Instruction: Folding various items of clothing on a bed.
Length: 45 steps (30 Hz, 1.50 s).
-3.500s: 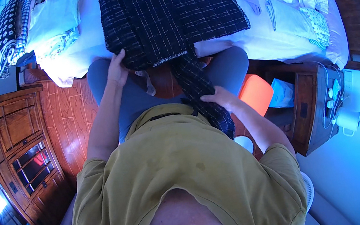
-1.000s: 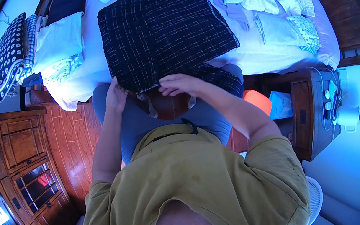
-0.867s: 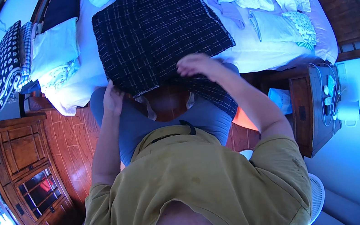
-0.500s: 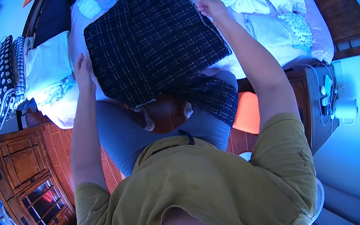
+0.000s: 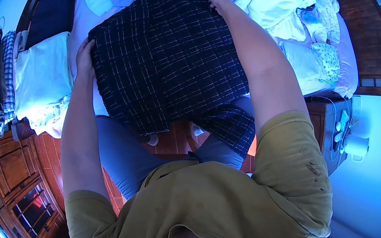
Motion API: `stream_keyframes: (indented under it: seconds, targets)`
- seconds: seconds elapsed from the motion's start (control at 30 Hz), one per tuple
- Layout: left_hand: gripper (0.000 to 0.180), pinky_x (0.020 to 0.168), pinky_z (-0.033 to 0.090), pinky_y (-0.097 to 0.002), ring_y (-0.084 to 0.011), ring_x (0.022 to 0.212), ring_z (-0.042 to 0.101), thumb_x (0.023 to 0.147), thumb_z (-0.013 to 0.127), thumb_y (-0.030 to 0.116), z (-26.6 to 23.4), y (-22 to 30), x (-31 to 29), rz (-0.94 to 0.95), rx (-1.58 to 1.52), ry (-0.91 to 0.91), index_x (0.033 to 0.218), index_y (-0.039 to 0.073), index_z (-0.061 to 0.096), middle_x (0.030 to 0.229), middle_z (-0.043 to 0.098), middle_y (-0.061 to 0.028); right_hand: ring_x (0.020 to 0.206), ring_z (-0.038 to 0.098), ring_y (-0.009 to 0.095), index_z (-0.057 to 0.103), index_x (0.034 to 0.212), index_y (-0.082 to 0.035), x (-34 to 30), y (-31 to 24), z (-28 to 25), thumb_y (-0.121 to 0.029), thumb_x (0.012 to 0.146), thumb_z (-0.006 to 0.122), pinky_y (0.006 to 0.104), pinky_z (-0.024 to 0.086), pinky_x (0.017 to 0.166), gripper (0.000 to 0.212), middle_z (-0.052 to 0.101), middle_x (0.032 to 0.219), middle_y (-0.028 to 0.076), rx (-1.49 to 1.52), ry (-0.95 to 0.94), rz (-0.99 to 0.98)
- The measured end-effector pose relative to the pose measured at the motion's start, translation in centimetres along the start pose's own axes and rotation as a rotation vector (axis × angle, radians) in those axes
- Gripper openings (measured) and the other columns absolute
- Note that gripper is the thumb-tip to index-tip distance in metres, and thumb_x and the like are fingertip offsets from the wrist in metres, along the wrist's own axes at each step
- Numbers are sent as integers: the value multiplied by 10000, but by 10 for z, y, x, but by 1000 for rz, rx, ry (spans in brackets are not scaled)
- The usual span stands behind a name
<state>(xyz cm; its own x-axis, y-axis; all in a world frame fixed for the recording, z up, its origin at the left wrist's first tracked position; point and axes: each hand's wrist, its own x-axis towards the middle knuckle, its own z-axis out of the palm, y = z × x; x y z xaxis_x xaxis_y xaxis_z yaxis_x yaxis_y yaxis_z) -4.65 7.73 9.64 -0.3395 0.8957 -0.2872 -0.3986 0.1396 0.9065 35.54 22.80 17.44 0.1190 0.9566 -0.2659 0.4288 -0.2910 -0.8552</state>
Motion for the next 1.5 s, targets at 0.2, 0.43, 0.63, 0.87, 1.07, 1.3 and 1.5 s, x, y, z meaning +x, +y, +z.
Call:
stream_keyframes:
  seconds: [0.2,0.43,0.63,0.87,1.07,1.3,1.5]
  targets:
    - [439,793,501,-299,-205,921,602,811,610,104,25,36,-16,-136,92,-199,1197,-40,458,1053,597,-141,539,501,150,633,837,-6,-34,-3,-19,-290,754,702,293,413,548,304,544,628,36,-449,136,-578]
    - [317,799,512,-317,-208,912,617,791,596,23,40,88,-89,-3,-161,-313,1098,-12,529,1003,621,-133,899,563,208,613,929,3,-155,-70,-110,-211,824,625,287,405,851,239,608,992,93,-510,569,-1265]
    - [282,831,490,-311,-212,921,616,836,498,79,24,119,-160,264,-236,-416,1095,-27,532,1021,622,-124,905,596,191,611,992,-6,-238,-81,-135,-231,871,573,288,431,853,258,635,972,86,354,239,-938]
    - [280,855,489,-348,-219,937,620,861,520,165,17,131,-150,-133,-310,-440,1086,7,572,1039,633,-111,911,614,206,585,1042,-22,-228,-75,-154,-276,885,541,328,465,847,302,647,967,103,771,234,-329]
    - [368,952,403,-368,-231,1051,556,845,586,238,24,94,43,-194,-28,-322,1123,0,556,1095,605,-119,859,553,176,565,1072,-71,-47,-21,-141,-274,810,598,318,425,743,333,604,971,44,279,105,-167]
    - [413,957,357,-290,-189,1133,461,852,579,170,11,44,-96,386,360,-84,1201,-33,494,1220,500,-130,758,583,175,610,961,-6,-116,74,-105,-239,825,623,285,445,683,271,618,830,86,199,244,-274]
    - [381,957,352,-293,-188,1101,472,870,553,125,-68,-53,-213,23,170,168,1223,12,464,1165,509,-85,646,533,99,562,990,10,-298,133,-75,-136,910,464,210,431,623,193,566,735,38,310,-28,-154]
